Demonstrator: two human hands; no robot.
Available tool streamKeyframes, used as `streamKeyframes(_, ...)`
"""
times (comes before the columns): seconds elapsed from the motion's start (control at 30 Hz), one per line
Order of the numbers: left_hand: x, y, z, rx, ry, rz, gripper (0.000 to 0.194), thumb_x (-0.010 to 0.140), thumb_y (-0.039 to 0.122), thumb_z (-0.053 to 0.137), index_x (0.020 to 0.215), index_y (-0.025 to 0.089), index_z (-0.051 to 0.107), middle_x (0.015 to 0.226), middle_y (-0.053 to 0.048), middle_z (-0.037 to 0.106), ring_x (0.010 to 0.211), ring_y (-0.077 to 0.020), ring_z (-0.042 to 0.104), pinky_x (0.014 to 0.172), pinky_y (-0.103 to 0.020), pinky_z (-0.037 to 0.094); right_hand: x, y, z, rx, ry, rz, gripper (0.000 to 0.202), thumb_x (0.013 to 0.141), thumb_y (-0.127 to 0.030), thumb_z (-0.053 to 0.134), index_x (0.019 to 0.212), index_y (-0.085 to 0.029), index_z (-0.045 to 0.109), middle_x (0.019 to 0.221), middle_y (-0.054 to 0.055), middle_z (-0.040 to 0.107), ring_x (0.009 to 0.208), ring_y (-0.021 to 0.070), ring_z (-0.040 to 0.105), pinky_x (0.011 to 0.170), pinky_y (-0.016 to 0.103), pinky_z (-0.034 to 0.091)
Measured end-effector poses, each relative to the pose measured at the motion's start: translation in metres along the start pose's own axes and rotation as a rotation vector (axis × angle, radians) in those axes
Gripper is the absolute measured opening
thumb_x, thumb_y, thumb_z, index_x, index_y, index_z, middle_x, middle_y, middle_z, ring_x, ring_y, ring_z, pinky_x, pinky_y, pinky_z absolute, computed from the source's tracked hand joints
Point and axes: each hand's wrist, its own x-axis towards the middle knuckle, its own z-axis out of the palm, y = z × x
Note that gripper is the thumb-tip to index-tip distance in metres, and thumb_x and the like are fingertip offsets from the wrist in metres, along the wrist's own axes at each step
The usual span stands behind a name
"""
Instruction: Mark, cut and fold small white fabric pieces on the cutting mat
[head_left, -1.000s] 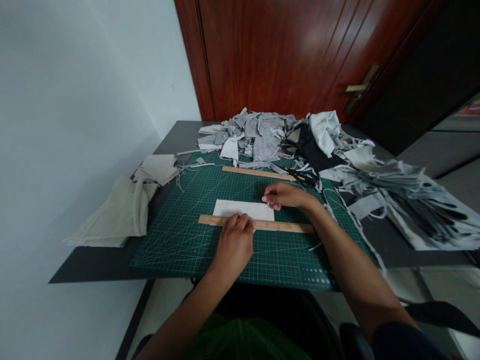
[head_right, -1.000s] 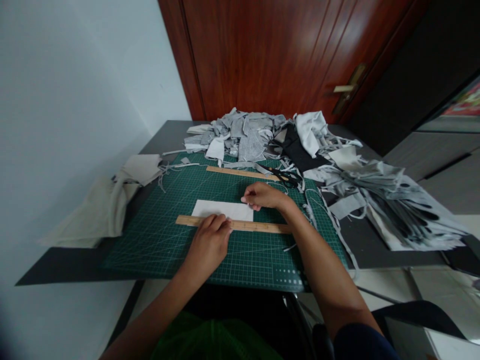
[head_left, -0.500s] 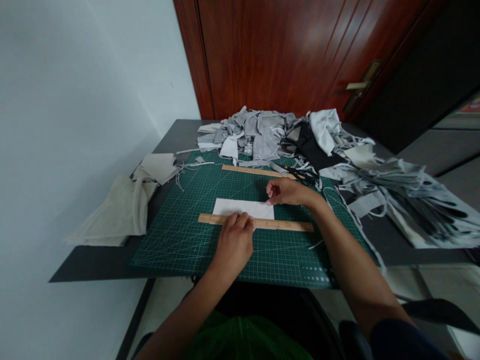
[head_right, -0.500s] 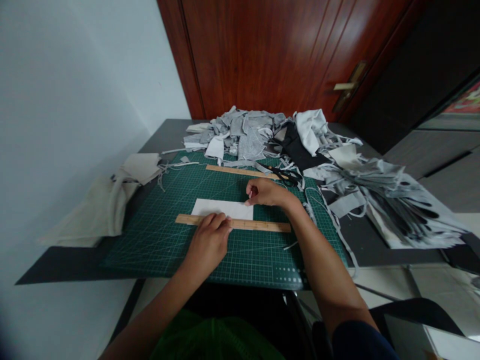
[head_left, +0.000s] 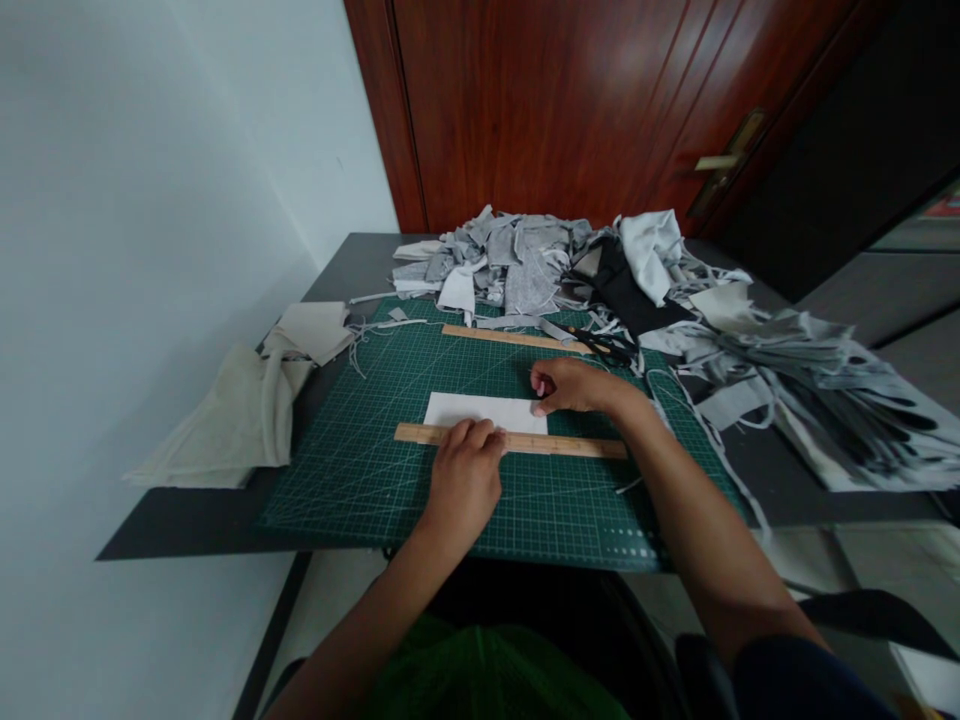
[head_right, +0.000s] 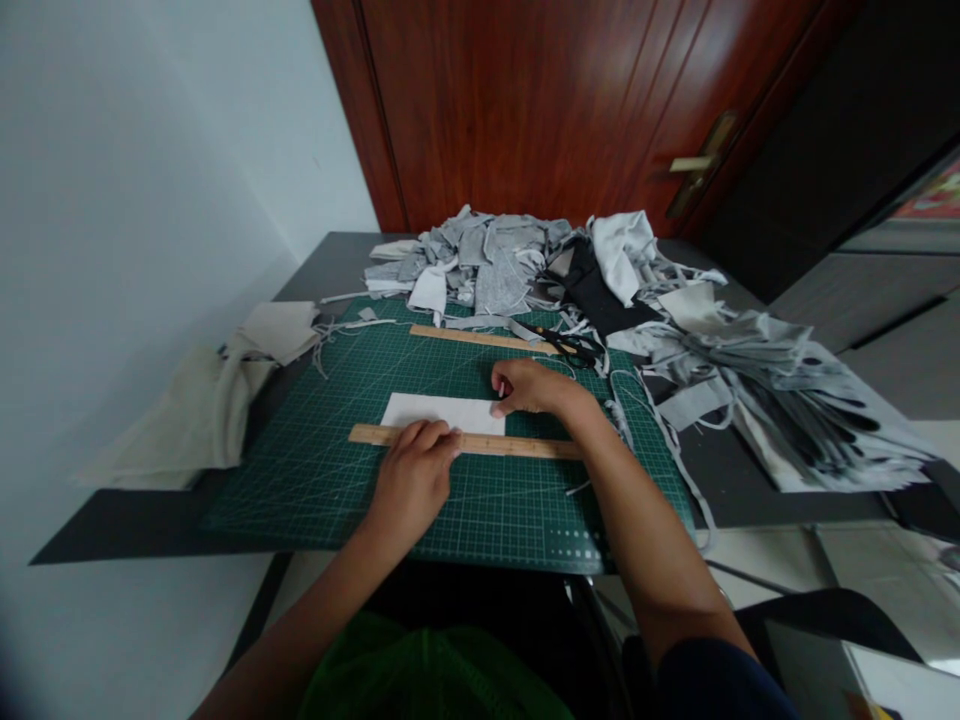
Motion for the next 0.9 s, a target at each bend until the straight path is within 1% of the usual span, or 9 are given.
streamKeyframes(0.17, 0.0010, 0.0017, -0.0021, 0.017, -0.032, -0.005, 0.028, 0.094, 0.007, 0.055, 0.113, 0.019, 0.072, 0.114, -0.008, 0.070, 0.108, -0.0276, 0.059, 0.098, -0.047, 0.051, -0.0014, -0.0015, -0.0006, 0.000, -0.002, 0.010, 0.031, 0.065, -0.027, 0.086, 0.085, -0.021, 0.062, 0.084, 0.000, 0.066, 0.073, 0.0169, 0.057, 0.060, 0.026, 0.037)
streamKeyframes(0.37, 0.0016, 0.0025, -0.0029, 0.034, -0.053, 0.035, 0.026, 0.095, 0.008, 0.056, 0.115, 0.016, 0.071, 0.117, -0.009, 0.070, 0.112, -0.0282, 0.058, 0.102, -0.046, 0.050, 0.0002, 0.0011, 0.0011, 0.001, -0.002, 0.014, 0.032, 0.065, -0.029, 0.086, 0.087, -0.020, 0.063, 0.086, 0.001, 0.067, 0.075, 0.0175, 0.058, 0.062, 0.026, 0.037)
streamKeyframes(0.53, 0.0006, 0.0019, -0.0022, 0.046, -0.064, 0.051, 0.026, 0.096, 0.010, 0.056, 0.117, 0.017, 0.070, 0.119, -0.009, 0.070, 0.111, -0.0286, 0.059, 0.100, -0.047, 0.051, -0.0002, 0.0003, 0.0004, 0.008, -0.002, 0.019, 0.034, 0.064, -0.028, 0.087, 0.087, -0.020, 0.062, 0.085, 0.001, 0.065, 0.075, 0.0172, 0.057, 0.061, 0.026, 0.038)
streamKeyframes(0.77, 0.0010, 0.0041, -0.0010, 0.071, -0.058, 0.018, 0.026, 0.096, 0.011, 0.055, 0.116, 0.018, 0.070, 0.116, -0.009, 0.070, 0.109, -0.0285, 0.059, 0.097, -0.047, 0.051, -0.0012, -0.0015, -0.0010, 0.013, -0.003, 0.018, 0.034, 0.065, -0.027, 0.087, 0.087, -0.020, 0.062, 0.084, 0.000, 0.064, 0.074, 0.0165, 0.056, 0.060, 0.025, 0.038)
streamKeyframes(0.9, 0.0010, 0.0040, -0.0009, 0.069, -0.057, 0.025, 0.026, 0.096, 0.010, 0.055, 0.115, 0.019, 0.070, 0.115, -0.009, 0.069, 0.109, -0.0284, 0.059, 0.097, -0.047, 0.051, -0.0009, -0.0006, -0.0005, 0.018, -0.005, 0.015, 0.035, 0.065, -0.027, 0.087, 0.087, -0.020, 0.062, 0.085, 0.001, 0.064, 0.075, 0.0175, 0.057, 0.061, 0.026, 0.039)
